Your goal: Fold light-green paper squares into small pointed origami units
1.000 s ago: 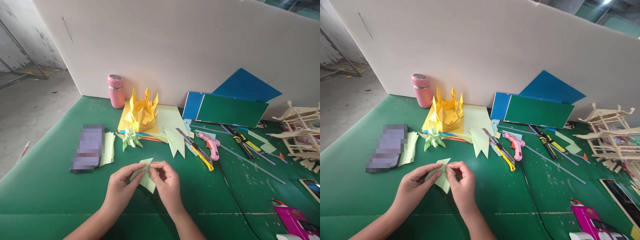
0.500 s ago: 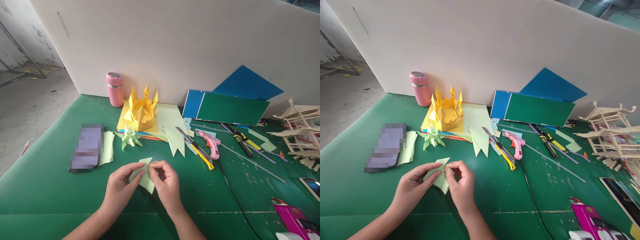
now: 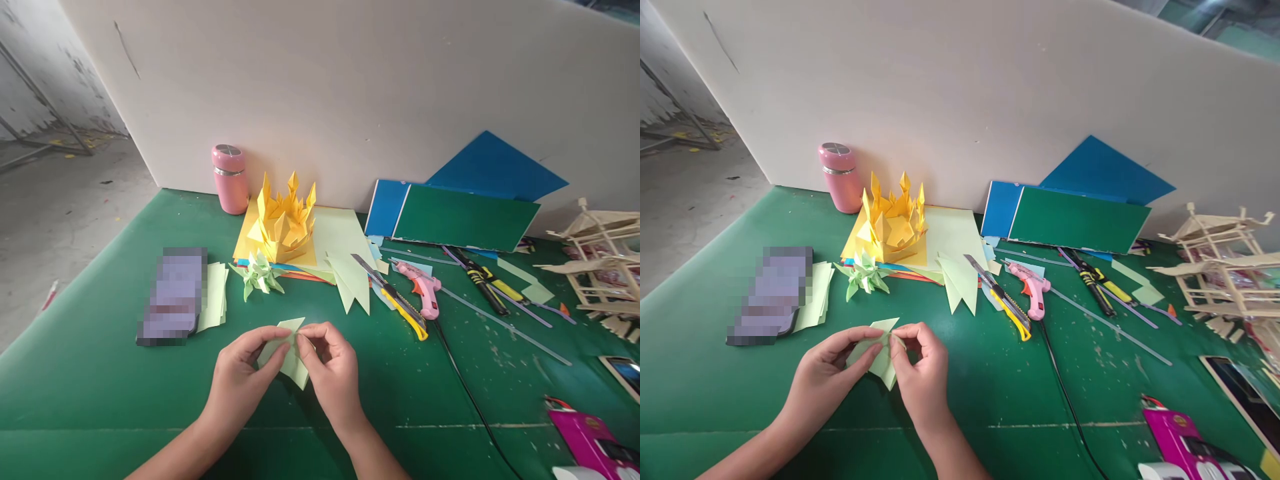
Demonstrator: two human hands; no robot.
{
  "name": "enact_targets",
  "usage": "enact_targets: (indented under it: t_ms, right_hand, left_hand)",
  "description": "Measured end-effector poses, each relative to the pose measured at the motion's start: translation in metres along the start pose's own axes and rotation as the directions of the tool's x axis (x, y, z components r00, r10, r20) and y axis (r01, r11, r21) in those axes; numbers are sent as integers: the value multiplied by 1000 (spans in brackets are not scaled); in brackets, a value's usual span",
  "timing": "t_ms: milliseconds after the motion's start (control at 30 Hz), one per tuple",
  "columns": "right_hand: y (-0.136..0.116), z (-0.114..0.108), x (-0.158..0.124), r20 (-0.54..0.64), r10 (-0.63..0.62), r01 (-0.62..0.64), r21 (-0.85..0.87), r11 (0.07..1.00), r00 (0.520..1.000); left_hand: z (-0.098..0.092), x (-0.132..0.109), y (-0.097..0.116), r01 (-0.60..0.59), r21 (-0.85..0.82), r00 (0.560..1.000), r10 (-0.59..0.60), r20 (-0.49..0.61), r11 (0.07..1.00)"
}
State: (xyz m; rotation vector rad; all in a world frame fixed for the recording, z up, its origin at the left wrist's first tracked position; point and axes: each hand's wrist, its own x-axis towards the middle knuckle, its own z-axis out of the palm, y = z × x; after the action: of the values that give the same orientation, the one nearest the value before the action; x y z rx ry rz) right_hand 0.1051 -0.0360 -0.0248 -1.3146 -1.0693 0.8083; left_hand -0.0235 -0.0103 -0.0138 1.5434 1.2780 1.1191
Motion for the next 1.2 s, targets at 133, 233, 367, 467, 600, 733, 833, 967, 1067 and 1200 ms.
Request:
enact_targets:
  t_ms: [133, 233, 367, 467, 600, 733, 833, 967, 1067, 1200]
  right_hand:
    - [-1, 1, -2, 22, -27, 27, -32, 999, 999]
    - [-2, 2, -2, 53, -55, 59, -77, 995, 997]
    - [-2, 2, -2, 53, -99, 105, -128, 986, 994]
    - [-1, 2, -2, 41, -104, 109, -143, 984, 994]
    - [-1, 2, -3, 54, -84, 91, -130, 987, 995]
    - [-2, 3, -3, 93, -46, 49, -34, 998, 995]
    - [-2, 4, -3, 95, -12, 9, 35, 999, 995]
    - [-3, 5, -3, 103, 41, -53, 114, 992, 994]
    - [-4, 5, -4, 114, 53, -67, 126, 990, 992]
    - [-2, 4, -4, 97, 20, -28, 84, 996, 995]
  left_hand:
    - [1, 0, 1, -23, 16, 999, 23, 23, 1000]
    - [3, -1, 0, -1, -4, 1000, 1, 14, 1000]
    - [5, -3, -4, 54, -58, 999, -54, -2, 997]
    - [5, -2, -6, 82, -77, 997, -82, 5, 994]
    - [5, -1, -4, 117, -104, 993, -117, 6, 988]
    - [4, -1, 1, 124, -125, 992, -127, -20, 984]
    - [4, -2, 2, 107, -103, 994, -109, -15, 989]
    - [5, -4, 3, 85, -85, 996, -85, -1, 993]
    - [5, -3, 2, 99, -96, 995, -99, 11, 990]
    - [6, -1, -1, 133, -119, 991, -131, 27, 984]
